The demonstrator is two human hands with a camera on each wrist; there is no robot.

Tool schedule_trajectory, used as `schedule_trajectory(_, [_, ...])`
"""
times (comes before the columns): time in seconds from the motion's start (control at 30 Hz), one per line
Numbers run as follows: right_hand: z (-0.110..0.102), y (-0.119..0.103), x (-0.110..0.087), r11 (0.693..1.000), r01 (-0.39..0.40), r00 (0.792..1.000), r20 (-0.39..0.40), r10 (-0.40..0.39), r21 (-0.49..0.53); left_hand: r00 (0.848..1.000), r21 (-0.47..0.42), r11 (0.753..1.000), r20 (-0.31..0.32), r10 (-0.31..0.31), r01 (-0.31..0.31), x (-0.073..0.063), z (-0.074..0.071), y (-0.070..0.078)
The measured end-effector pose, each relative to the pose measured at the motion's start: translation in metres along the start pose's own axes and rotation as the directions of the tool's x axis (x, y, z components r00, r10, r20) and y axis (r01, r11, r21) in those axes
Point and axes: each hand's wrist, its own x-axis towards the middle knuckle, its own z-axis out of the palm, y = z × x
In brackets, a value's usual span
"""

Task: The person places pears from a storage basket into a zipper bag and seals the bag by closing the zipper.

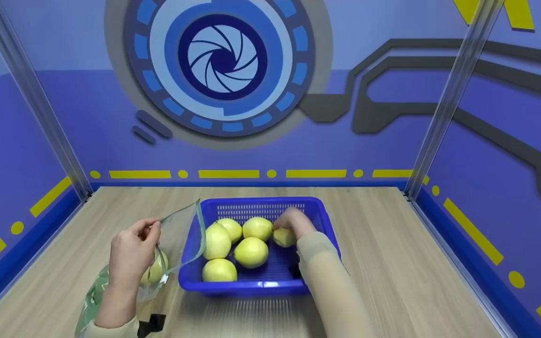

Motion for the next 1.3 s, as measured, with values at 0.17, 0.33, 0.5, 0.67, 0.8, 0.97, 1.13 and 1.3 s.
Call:
schedule_trajectory(0.17, [-0.001, 0.002, 0.000, 1.000, 0.008, 1.000, -0.002, -0.008, 0.019, 1.000, 0.002, 1.000, 0.003, 0.006, -0.006, 0.000, 0.000, 0.000])
schedule_trajectory(0.33, [-0.003, 0.004, 0.001, 0.999, 0.005, 1.000, -0.007, -0.005, 0.031, 1.000, 0.010, 1.000, 0.011, -0.009, 0.009, 0.000, 0.000, 0.000])
schedule_trajectory(0.5, [-0.005, 0.004, -0.001, 1.000, -0.003, 1.000, -0.010, 0.003, 0.015, 1.000, 0.001, 1.000, 0.021, -0.017, 0.016, 0.001, -0.001, 0.000])
schedule_trajectory(0.67, [-0.009, 0.000, -0.003, 1.000, 0.004, 1.000, -0.012, -0.004, -0.019, 1.000, 0.000, 1.000, 0.017, -0.019, 0.019, 0.001, 0.000, 0.000])
schedule_trajectory(0.8, [-0.012, -0.002, -0.005, 1.000, 0.009, 1.000, -0.006, -0.009, -0.008, 1.000, 0.002, 1.000, 0.013, -0.019, 0.019, 0.001, 0.000, 0.000])
schedule_trajectory(0.97, [-0.016, -0.004, -0.009, 0.999, 0.007, 1.000, 0.018, -0.007, 0.034, 1.000, -0.002, 1.000, 0.018, -0.014, 0.014, 0.001, 0.000, 0.001])
schedule_trajectory(1.13, [-0.018, -0.006, -0.012, 0.999, 0.008, 1.000, 0.012, -0.008, 0.039, 1.000, 0.000, 1.000, 0.011, -0.008, 0.008, 0.001, 0.000, 0.000])
schedule_trajectory(1.3, [-0.020, -0.006, -0.014, 0.999, 0.014, 1.000, 0.016, -0.015, 0.042, 1.000, 0.004, 1.000, 0.013, -0.008, 0.008, 0.001, 0.000, 0.000])
